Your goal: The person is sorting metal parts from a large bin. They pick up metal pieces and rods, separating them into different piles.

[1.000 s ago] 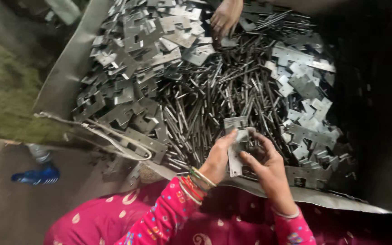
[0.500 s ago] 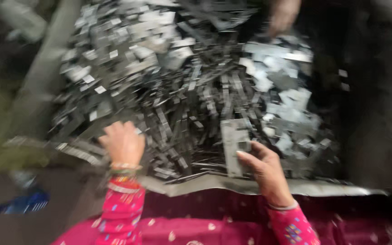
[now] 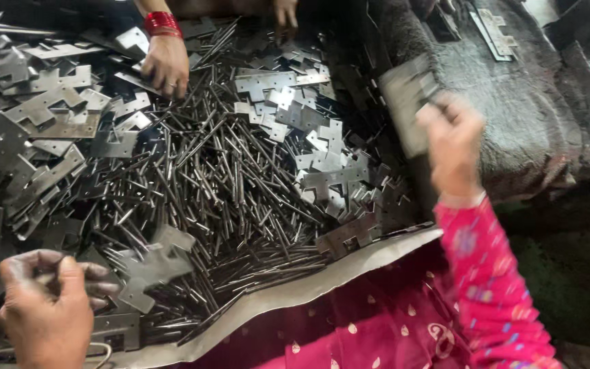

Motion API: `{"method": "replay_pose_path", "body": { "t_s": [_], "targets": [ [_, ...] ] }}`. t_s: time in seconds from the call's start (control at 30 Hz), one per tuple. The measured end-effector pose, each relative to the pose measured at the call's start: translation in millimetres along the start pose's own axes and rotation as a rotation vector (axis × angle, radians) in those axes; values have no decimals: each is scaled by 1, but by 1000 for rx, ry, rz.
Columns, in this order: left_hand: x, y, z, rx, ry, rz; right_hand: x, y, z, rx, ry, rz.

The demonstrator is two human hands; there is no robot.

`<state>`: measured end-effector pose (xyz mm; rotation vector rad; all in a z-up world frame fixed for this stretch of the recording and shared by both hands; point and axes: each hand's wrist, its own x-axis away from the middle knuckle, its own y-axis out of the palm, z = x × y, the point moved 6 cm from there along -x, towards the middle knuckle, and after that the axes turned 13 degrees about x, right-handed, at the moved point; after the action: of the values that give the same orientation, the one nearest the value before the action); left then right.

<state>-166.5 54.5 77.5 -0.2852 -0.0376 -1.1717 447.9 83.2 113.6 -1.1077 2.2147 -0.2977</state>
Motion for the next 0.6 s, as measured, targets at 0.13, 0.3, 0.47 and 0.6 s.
{"method": "replay_pose_path", "body": {
  "t_s": [0.13, 0.3, 0.47, 0.6],
  "targets": [
    [-4, 27, -2, -716, 39, -77, -101, -58, 93, 351, 29, 243],
    [1, 58, -27, -850, 63, -351, -124, -86, 113, 1143, -183, 324],
    [10, 63, -38, -834, 197, -473, -36, -23, 40, 850, -185, 150],
    [30, 72, -44, -1164, 182, -436, 53, 57, -37, 678, -629, -198]
  ]
}}
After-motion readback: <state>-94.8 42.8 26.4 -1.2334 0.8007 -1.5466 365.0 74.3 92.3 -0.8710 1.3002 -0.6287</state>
